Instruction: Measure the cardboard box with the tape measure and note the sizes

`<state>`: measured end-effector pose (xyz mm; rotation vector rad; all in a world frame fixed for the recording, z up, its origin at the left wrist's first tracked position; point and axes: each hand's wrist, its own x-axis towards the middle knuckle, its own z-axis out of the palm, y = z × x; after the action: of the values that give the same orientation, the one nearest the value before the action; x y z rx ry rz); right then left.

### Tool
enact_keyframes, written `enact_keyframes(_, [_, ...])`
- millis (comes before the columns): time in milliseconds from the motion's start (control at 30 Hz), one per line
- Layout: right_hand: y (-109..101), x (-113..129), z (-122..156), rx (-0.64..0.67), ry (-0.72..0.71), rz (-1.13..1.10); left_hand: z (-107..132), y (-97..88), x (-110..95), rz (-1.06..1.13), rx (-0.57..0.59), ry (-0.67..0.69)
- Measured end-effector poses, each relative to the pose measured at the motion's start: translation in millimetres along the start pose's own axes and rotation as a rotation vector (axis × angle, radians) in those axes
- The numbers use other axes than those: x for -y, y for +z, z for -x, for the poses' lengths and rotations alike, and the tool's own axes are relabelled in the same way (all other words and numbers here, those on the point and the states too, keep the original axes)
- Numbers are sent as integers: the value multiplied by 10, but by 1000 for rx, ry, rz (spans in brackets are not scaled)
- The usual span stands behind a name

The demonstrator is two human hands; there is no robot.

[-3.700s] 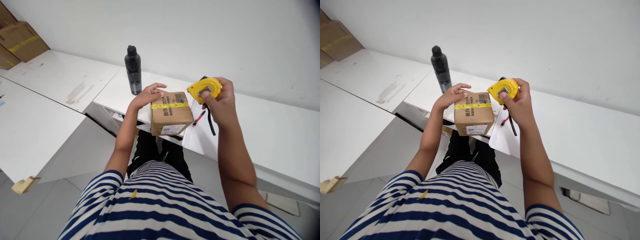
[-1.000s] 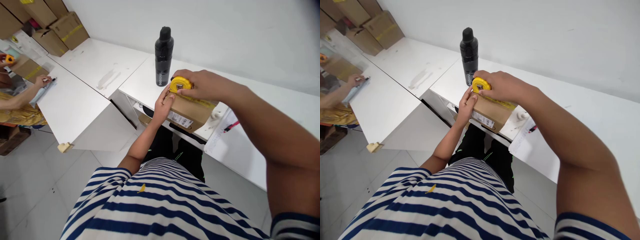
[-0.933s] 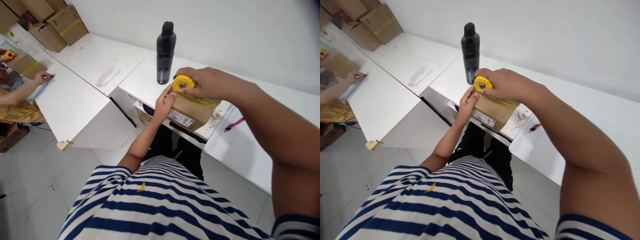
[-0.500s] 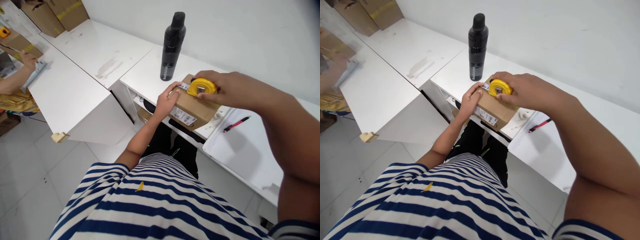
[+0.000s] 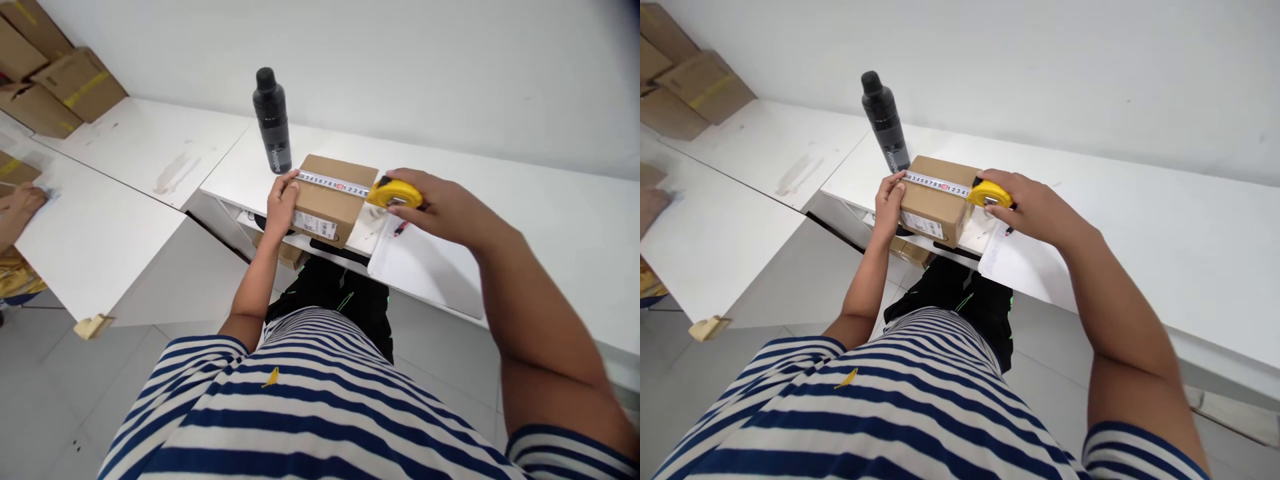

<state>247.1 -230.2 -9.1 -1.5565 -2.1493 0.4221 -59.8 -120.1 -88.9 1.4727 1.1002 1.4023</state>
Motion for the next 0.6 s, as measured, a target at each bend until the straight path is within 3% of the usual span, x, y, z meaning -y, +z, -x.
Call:
enact_keyframes(433, [13, 18, -17, -37, -2, 21, 5, 13, -7, -23, -46, -20])
enact_keyframes(600, [23, 186, -221, -47, -38, 31, 39, -3, 32, -89, -93, 7])
